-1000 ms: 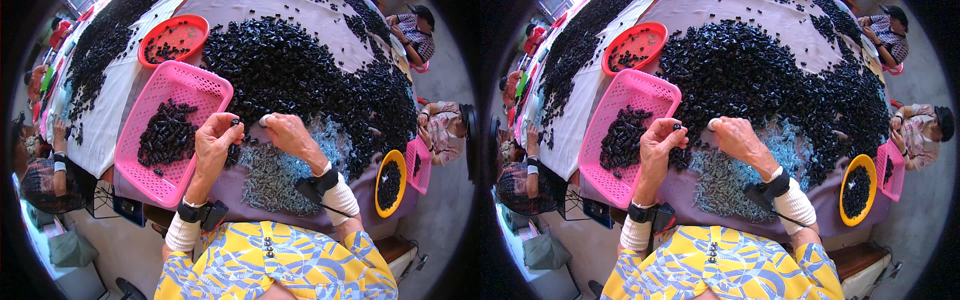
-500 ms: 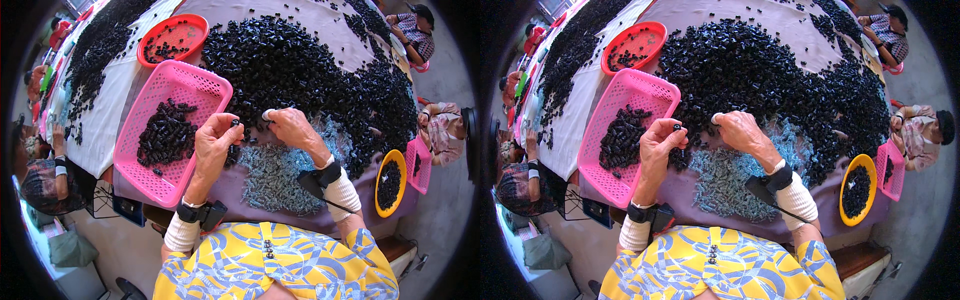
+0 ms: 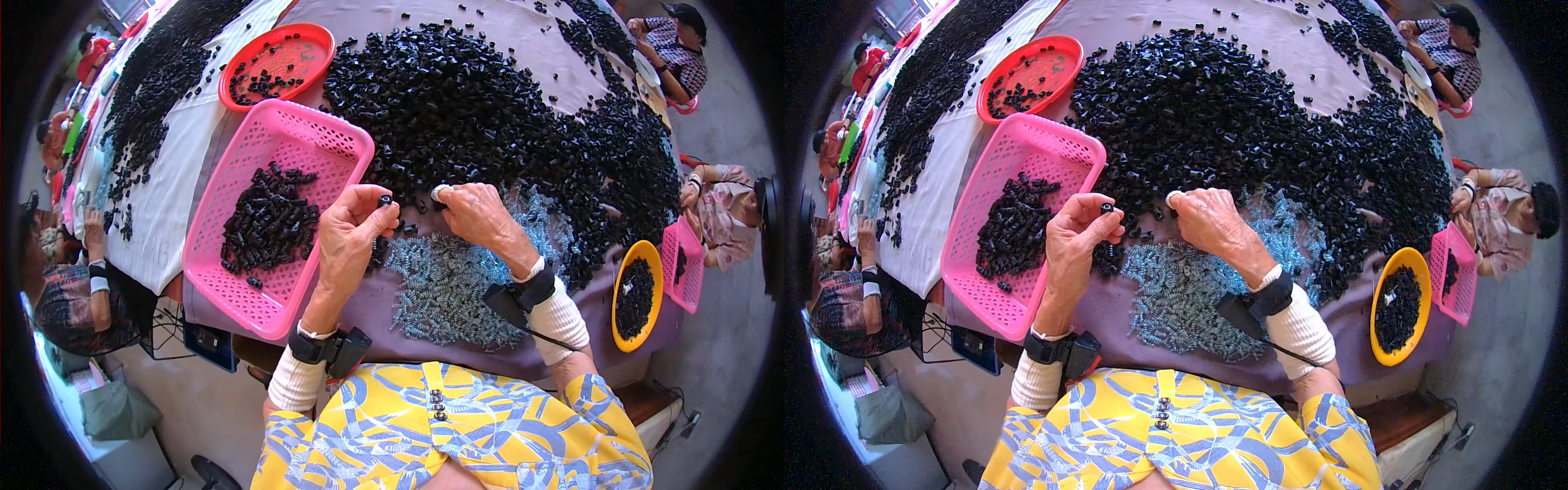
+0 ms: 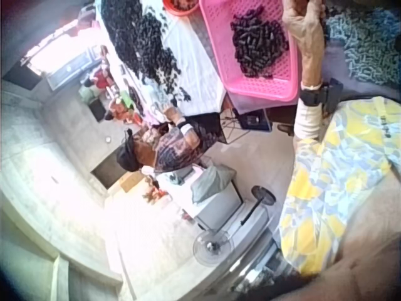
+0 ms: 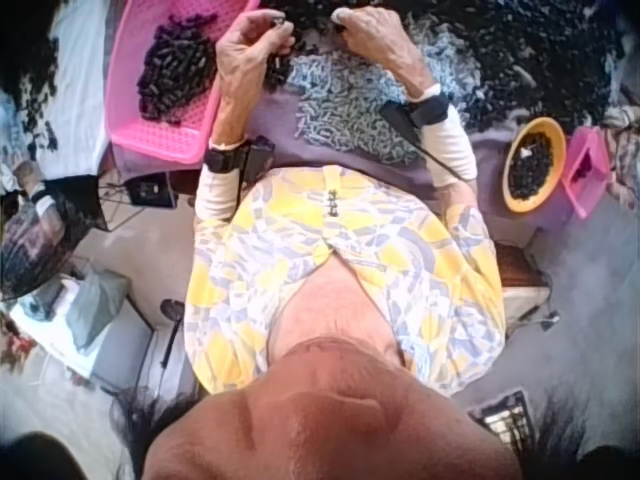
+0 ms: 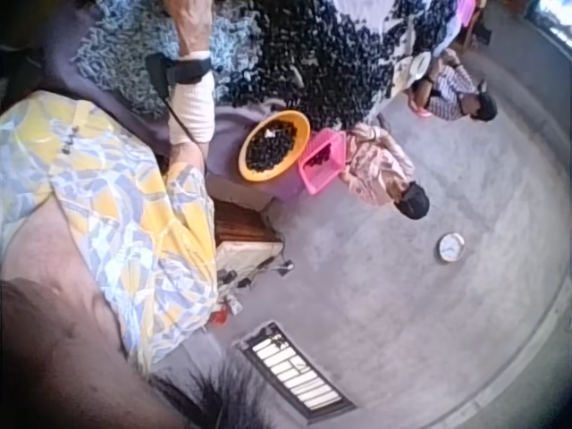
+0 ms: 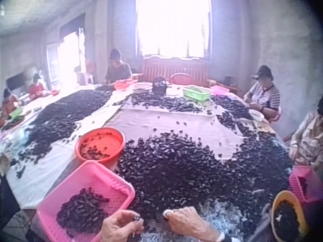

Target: The person picks up a black plastic piece and a blue spring by hand, inserts the spring into the piece, and places the assembled unit onto the table, repeating the process several times.

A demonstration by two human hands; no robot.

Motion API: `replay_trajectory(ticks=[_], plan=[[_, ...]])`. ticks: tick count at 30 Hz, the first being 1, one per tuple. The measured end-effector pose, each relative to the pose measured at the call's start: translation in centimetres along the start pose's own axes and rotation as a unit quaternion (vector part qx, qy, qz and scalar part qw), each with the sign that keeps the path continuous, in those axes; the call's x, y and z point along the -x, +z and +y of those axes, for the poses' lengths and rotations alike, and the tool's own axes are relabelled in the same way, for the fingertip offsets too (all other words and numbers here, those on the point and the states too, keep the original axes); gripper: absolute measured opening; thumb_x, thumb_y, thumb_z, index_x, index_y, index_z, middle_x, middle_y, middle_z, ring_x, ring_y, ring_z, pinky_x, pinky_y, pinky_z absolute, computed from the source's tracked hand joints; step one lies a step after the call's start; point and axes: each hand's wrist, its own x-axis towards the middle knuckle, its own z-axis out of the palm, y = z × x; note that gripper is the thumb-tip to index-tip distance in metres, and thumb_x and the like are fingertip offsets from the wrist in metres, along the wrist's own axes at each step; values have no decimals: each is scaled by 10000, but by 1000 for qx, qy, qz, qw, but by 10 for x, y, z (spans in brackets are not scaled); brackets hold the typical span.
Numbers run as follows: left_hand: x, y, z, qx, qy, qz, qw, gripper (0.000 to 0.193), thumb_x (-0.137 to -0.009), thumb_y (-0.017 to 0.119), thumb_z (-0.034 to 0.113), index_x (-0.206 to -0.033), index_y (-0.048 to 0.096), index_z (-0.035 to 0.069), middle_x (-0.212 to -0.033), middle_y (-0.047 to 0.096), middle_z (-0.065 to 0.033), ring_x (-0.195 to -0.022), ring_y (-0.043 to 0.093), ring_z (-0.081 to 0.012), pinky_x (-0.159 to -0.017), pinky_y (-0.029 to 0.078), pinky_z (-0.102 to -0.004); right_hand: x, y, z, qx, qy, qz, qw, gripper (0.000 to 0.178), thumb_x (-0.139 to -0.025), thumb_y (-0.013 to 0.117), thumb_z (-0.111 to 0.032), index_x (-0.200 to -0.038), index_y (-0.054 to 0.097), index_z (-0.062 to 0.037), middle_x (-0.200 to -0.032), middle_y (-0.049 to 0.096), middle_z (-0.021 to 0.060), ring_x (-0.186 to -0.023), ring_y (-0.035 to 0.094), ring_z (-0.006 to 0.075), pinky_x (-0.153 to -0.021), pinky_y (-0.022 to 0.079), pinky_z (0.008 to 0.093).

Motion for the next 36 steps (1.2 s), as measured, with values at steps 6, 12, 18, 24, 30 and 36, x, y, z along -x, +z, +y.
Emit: replay_trajectory(ticks=[6, 12, 18, 24, 30, 36], plan=[[2, -1, 5, 6, 7, 14, 1000, 162, -830, 644, 50, -983, 594, 22, -804, 629, -16, -692, 598, -72, -602, 491, -195, -9, 3, -5, -16, -82, 97, 992, 143, -719, 580, -78, -861, 597, -78, -788, 548, 92, -775, 575, 281, -638, 470, 392], [3, -10, 24, -10, 49, 48, 998, 161, -835, 641, 77, -978, 596, 21, -827, 637, -48, -692, 609, -100, -626, 501, -217, -23, 9, -19, 54, -101, 108, 988, 281, -713, 600, -66, -991, 589, -101, -952, 522, 93, -894, 515, 261, -705, 434, 385], [2, -18, 26, -2, 56, 75, 996, 144, -818, 661, 49, -947, 602, 22, -796, 609, -13, -674, 599, -83, -601, 496, -200, -12, 4, -20, 29, -167, 51, 984, 200, -725, 594, -57, -921, 604, -98, -903, 513, 93, -891, 521, 262, -705, 433, 383], [0, -25, 25, -24, 63, 100, 993, 153, -833, 642, 75, -966, 600, 14, -779, 610, -40, -677, 606, -108, -612, 505, -232, 6, -18, 10, -148, -145, 95, 974, 138, -740, 601, -26, -878, 608, -30, -865, 551, 105, -812, 554, 286, -701, 467, 370], [-2, -23, 18, -16, 55, 105, 993, 160, -827, 648, 66, -968, 599, 10, -778, 601, -34, -676, 603, -104, -604, 502, -231, 10, -23, 20, -148, -73, 143, 976, 81, -769, 589, -15, -849, 600, -13, -803, 576, 112, -753, 580, 292, -657, 497, 369], [-1, -24, 17, -14, 56, 105, 993, 159, -821, 654, 57, -965, 603, 13, -772, 592, -25, -679, 606, -104, -603, 502, -225, 4, -9, 11, -35, -79, 125, 988, 46, -762, 601, -53, -770, 572, -18, -699, 532, 112, -635, 569, 286, -537, 471, 362]])
